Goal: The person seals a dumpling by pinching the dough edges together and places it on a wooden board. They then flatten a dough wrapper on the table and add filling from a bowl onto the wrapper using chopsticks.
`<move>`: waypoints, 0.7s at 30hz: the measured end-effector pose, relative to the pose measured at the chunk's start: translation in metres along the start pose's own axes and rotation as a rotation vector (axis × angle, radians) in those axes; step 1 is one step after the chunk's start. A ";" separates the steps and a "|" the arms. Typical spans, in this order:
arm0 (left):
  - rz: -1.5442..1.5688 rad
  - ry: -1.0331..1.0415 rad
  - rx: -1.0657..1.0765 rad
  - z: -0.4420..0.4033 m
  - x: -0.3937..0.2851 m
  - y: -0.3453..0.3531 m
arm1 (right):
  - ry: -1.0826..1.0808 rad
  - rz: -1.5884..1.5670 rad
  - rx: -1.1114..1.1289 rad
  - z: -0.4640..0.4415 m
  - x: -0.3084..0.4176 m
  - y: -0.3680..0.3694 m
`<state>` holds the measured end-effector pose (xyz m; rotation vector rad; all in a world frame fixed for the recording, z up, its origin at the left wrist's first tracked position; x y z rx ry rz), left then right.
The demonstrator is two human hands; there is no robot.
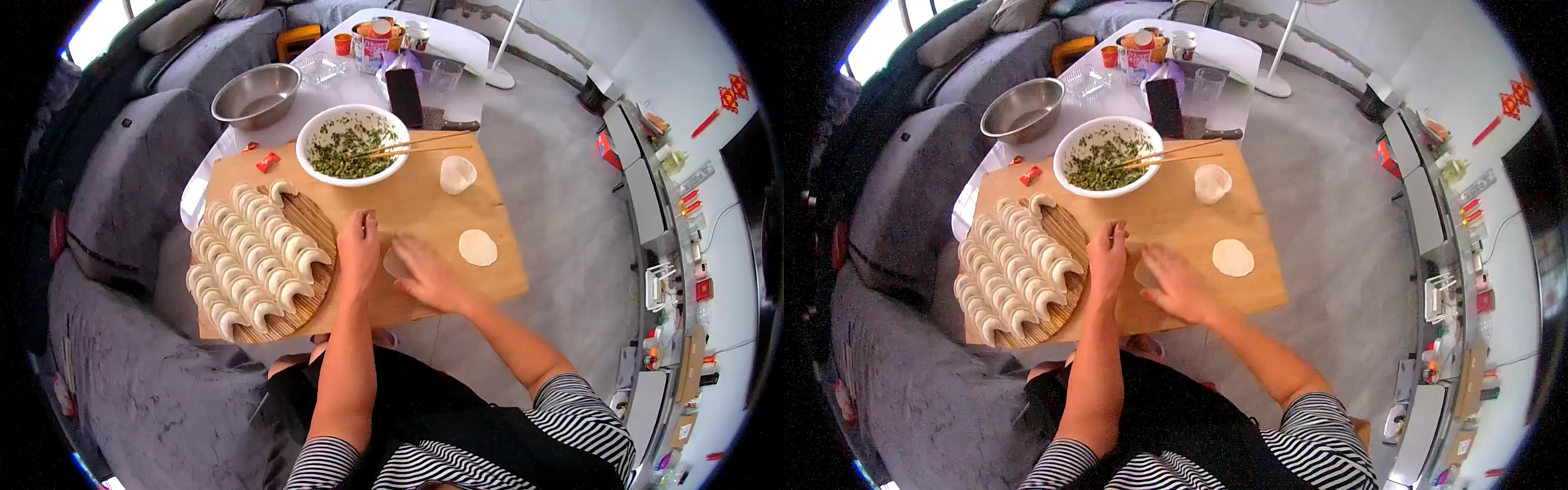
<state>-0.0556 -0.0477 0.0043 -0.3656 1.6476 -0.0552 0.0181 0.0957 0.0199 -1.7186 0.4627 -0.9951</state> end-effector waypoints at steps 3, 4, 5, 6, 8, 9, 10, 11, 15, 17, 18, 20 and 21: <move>-0.177 0.129 0.047 0.007 -0.011 0.000 | 0.167 -0.328 -0.322 0.008 -0.027 -0.043; -0.176 0.124 0.044 0.009 -0.012 0.000 | 0.250 -0.397 -0.437 0.011 -0.051 -0.044; -0.286 0.144 0.100 0.010 -0.013 0.005 | 0.283 -0.227 -0.578 0.014 -0.075 -0.054; -0.396 0.164 0.158 0.012 -0.014 0.009 | 0.313 -0.053 -0.717 0.012 -0.094 -0.062; -0.449 0.254 0.198 0.021 -0.023 0.016 | 0.360 0.044 -0.741 -0.010 -0.127 -0.067; -0.506 0.345 0.238 0.024 -0.029 0.022 | 0.408 0.138 -0.767 -0.019 -0.141 -0.071; -0.523 0.309 0.231 0.024 -0.028 0.026 | 0.407 0.138 -0.771 -0.027 -0.150 -0.070; -0.524 0.314 0.230 0.024 -0.027 0.028 | 0.417 0.076 -0.749 -0.035 -0.159 -0.066; -0.544 0.260 0.247 0.024 -0.025 0.033 | 0.466 -0.090 -0.741 -0.049 -0.155 -0.062; -0.540 0.259 0.262 0.022 -0.024 0.035 | 0.333 -0.127 -0.752 -0.054 -0.140 -0.055; -0.550 0.223 0.268 0.022 -0.022 0.036 | 0.199 -0.166 -0.749 -0.056 -0.129 -0.050; -0.562 0.193 0.287 0.025 -0.022 0.038 | 0.142 -0.181 -0.733 -0.061 -0.104 -0.046; -0.569 0.216 0.282 0.026 -0.025 0.037 | 0.073 -0.200 -0.711 -0.065 -0.089 -0.047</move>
Point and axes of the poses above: each hand's wrist, its own z-axis away from the middle knuckle, its own y-axis out of the palm, x = y × z, the point moved 4 cm from there along -z, towards the middle knuckle, and after that the axes turned 6 degrees about -y, right-handed, at the moved point
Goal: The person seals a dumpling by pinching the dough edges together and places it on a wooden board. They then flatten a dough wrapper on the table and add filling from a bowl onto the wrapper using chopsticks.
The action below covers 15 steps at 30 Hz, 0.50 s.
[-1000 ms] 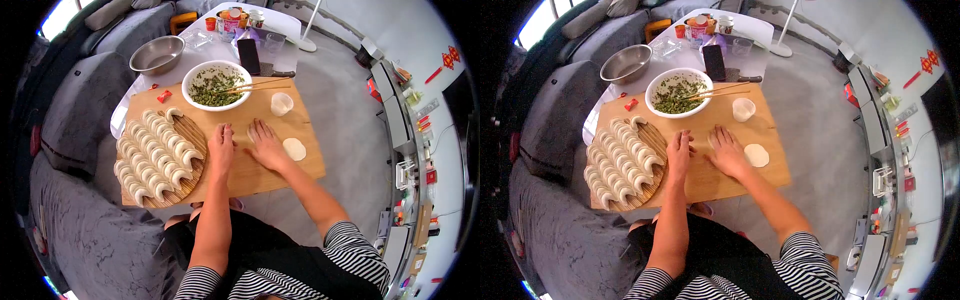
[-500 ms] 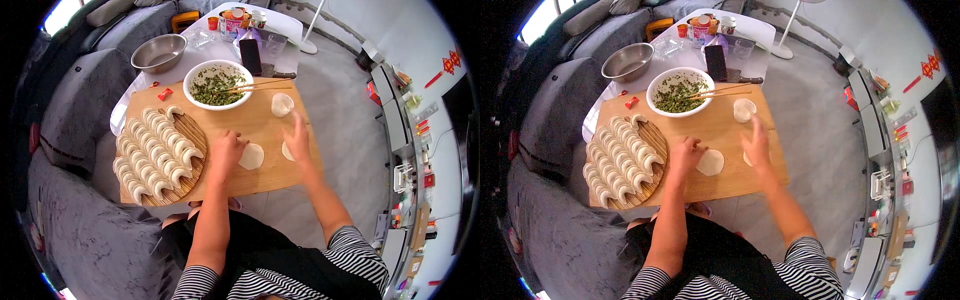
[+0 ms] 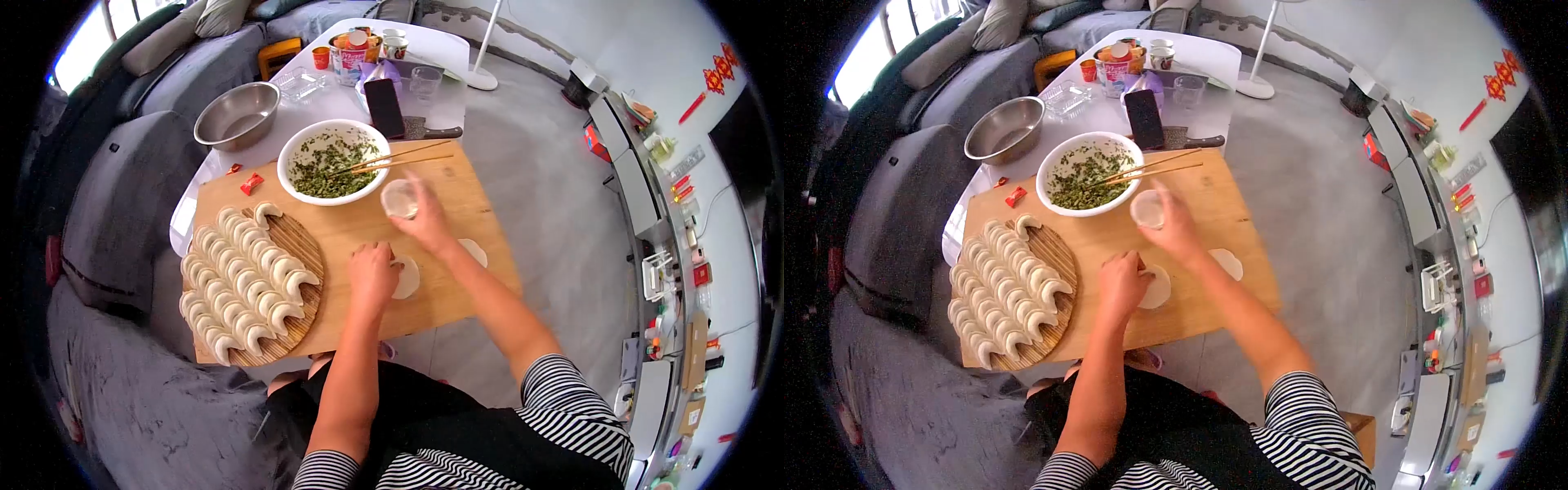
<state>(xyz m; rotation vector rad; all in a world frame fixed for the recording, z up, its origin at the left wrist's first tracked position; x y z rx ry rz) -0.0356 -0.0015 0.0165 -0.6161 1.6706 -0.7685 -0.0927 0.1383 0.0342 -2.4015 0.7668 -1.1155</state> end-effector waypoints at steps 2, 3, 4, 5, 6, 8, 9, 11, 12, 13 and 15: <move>-0.015 0.027 -0.011 0.000 0.000 -0.003 | 0.055 -0.005 0.067 -0.003 0.019 0.006; 0.042 0.049 0.012 -0.001 0.001 -0.004 | 0.109 -0.012 0.146 -0.003 0.021 0.010; 0.100 0.069 0.037 -0.001 0.001 -0.005 | 0.111 -0.011 0.142 -0.002 0.020 0.011; 0.099 0.070 0.040 -0.001 0.003 -0.006 | 0.121 -0.031 0.194 0.000 0.018 0.014; 0.198 -0.039 0.156 -0.003 0.003 -0.009 | 0.132 -0.051 0.248 0.002 0.020 0.016; 0.297 -0.165 0.283 -0.002 0.011 -0.004 | 0.073 -0.055 0.241 0.009 0.022 0.006; 0.403 -0.149 0.222 -0.001 0.016 0.000 | 0.010 -0.057 0.231 0.014 0.025 -0.004; 0.552 -0.198 0.209 -0.001 0.020 0.000 | 0.121 -0.120 0.234 0.030 0.010 -0.030; 0.556 -0.204 0.209 -0.001 0.017 -0.005 | 0.065 0.020 0.219 0.039 0.008 -0.048; 0.596 -0.226 0.199 -0.002 0.015 -0.009 | 0.006 0.160 0.203 0.051 0.008 -0.063; 0.637 -0.247 0.188 -0.003 0.012 -0.015 | -0.023 0.344 0.372 0.086 0.012 -0.080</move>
Point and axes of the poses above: each hand's wrist, its own z-axis away from the middle knuckle, its own y-axis out of the palm, x = y × z, the point moved 4 cm from there along -z, towards the middle knuckle, and after that the axes turned 6 degrees about -y, right-handed, at the moved point
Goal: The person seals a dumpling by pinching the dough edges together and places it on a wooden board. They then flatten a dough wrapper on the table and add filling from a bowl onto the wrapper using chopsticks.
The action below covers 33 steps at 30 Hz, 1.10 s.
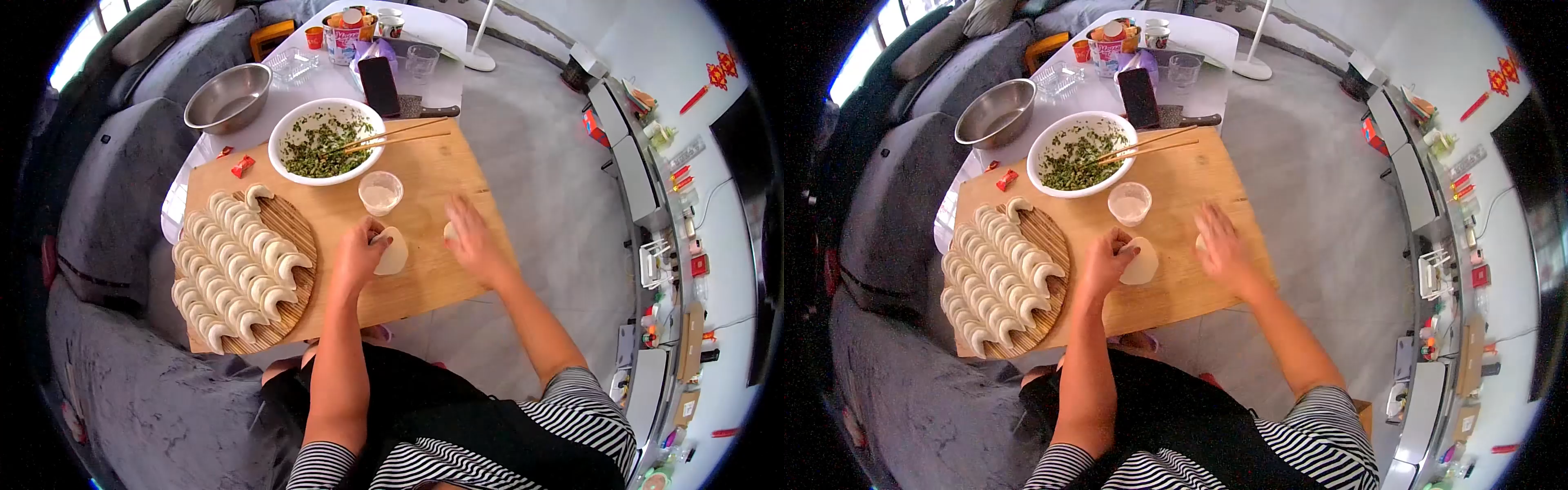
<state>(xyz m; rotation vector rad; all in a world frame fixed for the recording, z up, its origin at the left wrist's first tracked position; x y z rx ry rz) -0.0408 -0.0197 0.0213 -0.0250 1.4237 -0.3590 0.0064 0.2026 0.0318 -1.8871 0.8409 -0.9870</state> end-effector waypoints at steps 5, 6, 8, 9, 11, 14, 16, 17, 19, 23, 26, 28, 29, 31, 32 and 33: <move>-0.102 0.031 -0.030 -0.003 -0.003 0.003 | -0.048 0.313 0.253 0.032 0.014 0.010; -0.105 0.033 -0.026 -0.003 -0.001 0.006 | -0.030 0.309 0.238 0.025 0.013 0.011; -0.103 0.075 -0.043 -0.006 0.000 0.007 | -0.022 0.311 0.211 0.010 0.004 0.012; -0.105 0.081 -0.052 -0.006 -0.003 0.006 | 0.002 0.316 0.181 0.004 -0.007 0.018; -0.150 0.054 -0.049 -0.004 -0.005 0.006 | 0.012 0.318 0.149 -0.015 -0.029 0.030; -0.073 0.010 -0.045 -0.004 0.002 0.009 | 0.161 0.372 0.157 -0.052 -0.067 0.040; -0.066 0.031 -0.065 -0.005 0.004 0.007 | 0.296 0.413 0.099 -0.078 -0.091 0.042; -0.058 0.028 -0.060 -0.006 0.005 0.007 | 0.290 0.413 0.100 -0.093 -0.099 0.046; -0.049 0.027 -0.061 -0.008 0.003 0.002 | 0.375 0.398 0.099 -0.121 -0.120 0.055; 0.021 -0.036 0.055 -0.008 0.003 -0.002 | 0.344 0.338 0.121 -0.157 -0.114 0.073; 0.064 0.020 0.109 -0.007 -0.001 -0.004 | 0.138 0.250 0.299 -0.156 -0.075 0.070; 0.031 0.077 0.108 -0.006 -0.007 -0.009 | -0.202 0.224 0.273 -0.138 -0.056 0.076; 0.058 0.070 0.155 -0.005 -0.007 -0.011 | -0.207 0.184 0.287 -0.120 -0.049 0.072; 0.097 0.055 0.200 -0.001 -0.006 -0.016 | -0.214 0.145 0.315 -0.080 -0.021 0.047; 0.172 0.025 0.207 0.000 -0.005 -0.020 | -0.221 0.167 0.358 -0.060 -0.013 0.037; 0.246 -0.002 0.214 0.000 -0.006 -0.025 | -0.229 0.191 0.398 -0.051 -0.010 0.032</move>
Point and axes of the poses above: each hand's wrist, its own z-axis away from the middle knuckle, its own y-axis out of the palm, x = y × z, the point moved 4 cm from there along -z, towards the middle knuckle, and after that the axes turned 6 degrees about -y, right-handed, at the moved point
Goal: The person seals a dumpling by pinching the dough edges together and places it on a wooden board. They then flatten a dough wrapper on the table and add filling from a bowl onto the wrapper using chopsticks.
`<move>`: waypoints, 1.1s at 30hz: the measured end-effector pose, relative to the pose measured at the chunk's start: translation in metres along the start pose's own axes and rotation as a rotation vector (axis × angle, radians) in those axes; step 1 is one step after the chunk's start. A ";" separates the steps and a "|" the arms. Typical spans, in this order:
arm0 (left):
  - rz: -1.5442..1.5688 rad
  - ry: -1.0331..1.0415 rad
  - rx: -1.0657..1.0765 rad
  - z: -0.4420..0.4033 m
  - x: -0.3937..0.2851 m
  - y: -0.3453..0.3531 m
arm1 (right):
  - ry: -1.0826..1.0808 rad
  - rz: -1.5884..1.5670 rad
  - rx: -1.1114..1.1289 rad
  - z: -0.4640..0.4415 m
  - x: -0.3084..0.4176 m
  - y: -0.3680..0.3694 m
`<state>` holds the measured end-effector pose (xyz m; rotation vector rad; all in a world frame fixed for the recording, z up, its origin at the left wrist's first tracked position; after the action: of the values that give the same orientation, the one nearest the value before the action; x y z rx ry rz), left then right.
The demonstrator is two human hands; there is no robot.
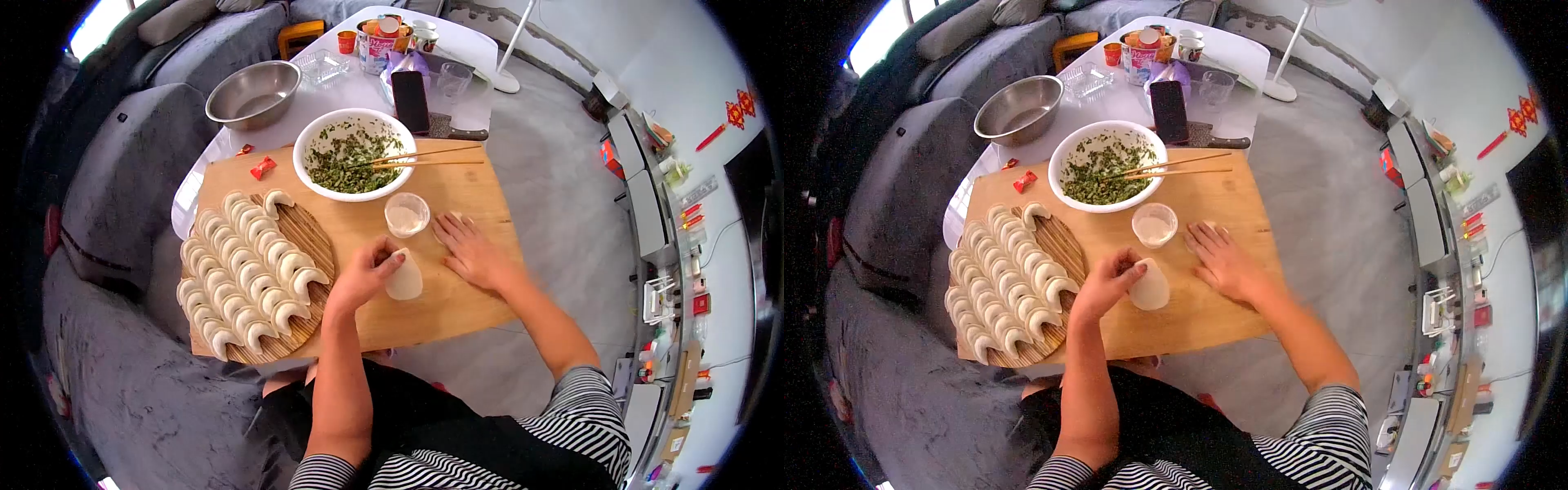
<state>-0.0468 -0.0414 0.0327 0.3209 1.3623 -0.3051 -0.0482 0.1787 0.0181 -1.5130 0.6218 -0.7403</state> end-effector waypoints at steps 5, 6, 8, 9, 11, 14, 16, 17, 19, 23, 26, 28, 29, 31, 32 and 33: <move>0.055 -0.044 -0.038 0.004 -0.002 -0.007 | 0.195 0.083 -0.098 -0.009 -0.041 0.017; 0.052 -0.039 -0.043 0.005 -0.004 -0.006 | 0.264 0.118 -0.130 -0.023 -0.060 0.016; 0.083 -0.045 -0.178 0.008 -0.005 -0.013 | 0.389 0.132 -0.123 -0.057 -0.098 0.026; 0.081 -0.049 -0.187 0.007 -0.003 -0.017 | 0.406 0.167 -0.096 -0.077 -0.113 0.027; 0.216 0.023 -0.214 0.006 0.004 -0.030 | 0.422 0.185 -0.058 -0.113 -0.131 0.030; 0.514 0.156 -0.187 0.010 -0.002 -0.036 | 0.286 0.002 -0.242 -0.134 -0.121 0.035; 0.630 0.221 -0.230 0.009 -0.009 -0.036 | 0.240 -0.006 -0.129 -0.123 -0.097 0.024; 0.649 0.234 -0.262 0.006 -0.006 -0.039 | 0.233 0.019 -0.057 -0.110 -0.087 0.017; 0.684 0.236 -0.278 0.004 -0.003 -0.042 | 0.220 0.064 -0.097 -0.069 -0.078 0.019; 0.618 0.210 -0.328 0.004 -0.002 -0.043 | 0.249 0.093 -0.111 0.036 -0.037 0.010; 0.662 0.209 -0.362 0.006 -0.001 -0.042 | 0.254 0.136 -0.112 0.099 0.006 0.017; 0.715 0.226 -0.395 0.006 0.001 -0.044 | 0.292 0.053 -0.143 0.117 0.046 0.013; 0.739 0.205 -0.434 0.009 -0.004 -0.040 | 0.296 0.061 -0.143 0.117 0.062 0.012; 0.746 0.230 -0.383 0.006 -0.002 -0.036 | 0.218 0.073 -0.052 0.108 0.094 0.015; 0.744 0.252 -0.344 0.004 0.000 -0.035 | 0.221 0.075 -0.056 0.100 0.103 0.010; 0.739 0.254 -0.342 0.002 0.005 -0.036 | 0.203 0.031 -0.048 0.090 0.111 0.007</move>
<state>-0.0583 -0.0749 0.0267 0.5601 1.4160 0.5930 0.0921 0.1522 0.0197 -1.4793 0.8182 -0.8675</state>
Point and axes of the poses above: each hand's wrist, its own z-axis away from the middle knuckle, its own y-axis out of the palm, x = y × z, the point moved 4 cm from there along -z, towards the middle knuckle, and after that the axes turned 6 degrees about -y, right-handed, at the moved point
